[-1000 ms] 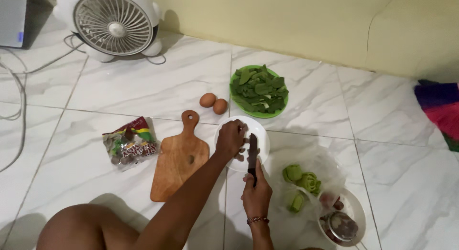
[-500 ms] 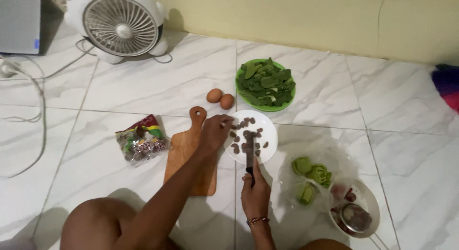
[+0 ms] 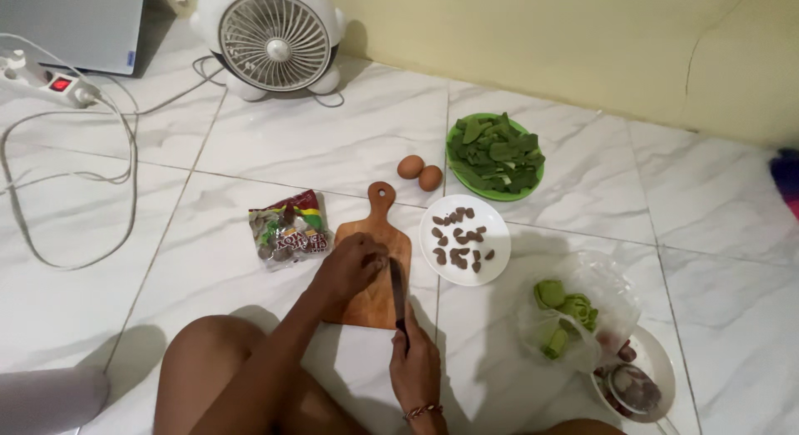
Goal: The person slices tamarind pods on a wooden cutting board with a knife and places the pieces onto a white plate.
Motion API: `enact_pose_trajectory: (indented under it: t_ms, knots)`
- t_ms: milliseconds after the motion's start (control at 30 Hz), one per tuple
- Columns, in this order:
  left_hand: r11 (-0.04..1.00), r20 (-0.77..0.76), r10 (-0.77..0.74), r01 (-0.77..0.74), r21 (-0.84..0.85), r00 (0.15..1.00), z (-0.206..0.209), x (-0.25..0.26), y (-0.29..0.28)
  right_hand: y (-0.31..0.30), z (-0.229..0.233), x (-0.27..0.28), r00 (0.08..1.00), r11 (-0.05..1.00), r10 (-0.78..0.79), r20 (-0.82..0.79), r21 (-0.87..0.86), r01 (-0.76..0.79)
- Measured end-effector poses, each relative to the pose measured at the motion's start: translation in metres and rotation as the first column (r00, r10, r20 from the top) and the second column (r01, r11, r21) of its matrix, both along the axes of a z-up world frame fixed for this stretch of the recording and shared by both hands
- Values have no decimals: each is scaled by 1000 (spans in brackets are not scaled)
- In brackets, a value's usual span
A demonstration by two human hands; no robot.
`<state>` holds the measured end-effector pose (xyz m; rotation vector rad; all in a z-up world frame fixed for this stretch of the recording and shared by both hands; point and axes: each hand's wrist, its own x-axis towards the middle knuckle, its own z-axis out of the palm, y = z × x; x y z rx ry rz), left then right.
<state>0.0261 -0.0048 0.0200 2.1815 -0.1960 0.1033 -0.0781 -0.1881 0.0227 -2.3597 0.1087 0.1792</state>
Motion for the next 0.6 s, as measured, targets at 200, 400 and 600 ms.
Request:
enact_pose_trajectory:
  t_ms: [200,400,600]
  knots:
    - [975,-42,221,-222,-22,974,-1,-14,-3,9,-2,-3,999,1000,11,-42,3,-11]
    - [939,-105,327,-335,-72,939,1,-21,0,14,-1,-1,994,979,107,25,-178,-101]
    - [923,-132,328,-347,-165,936,-11,-21,4,17,-4,-5,981,962,176,83,-226,-153]
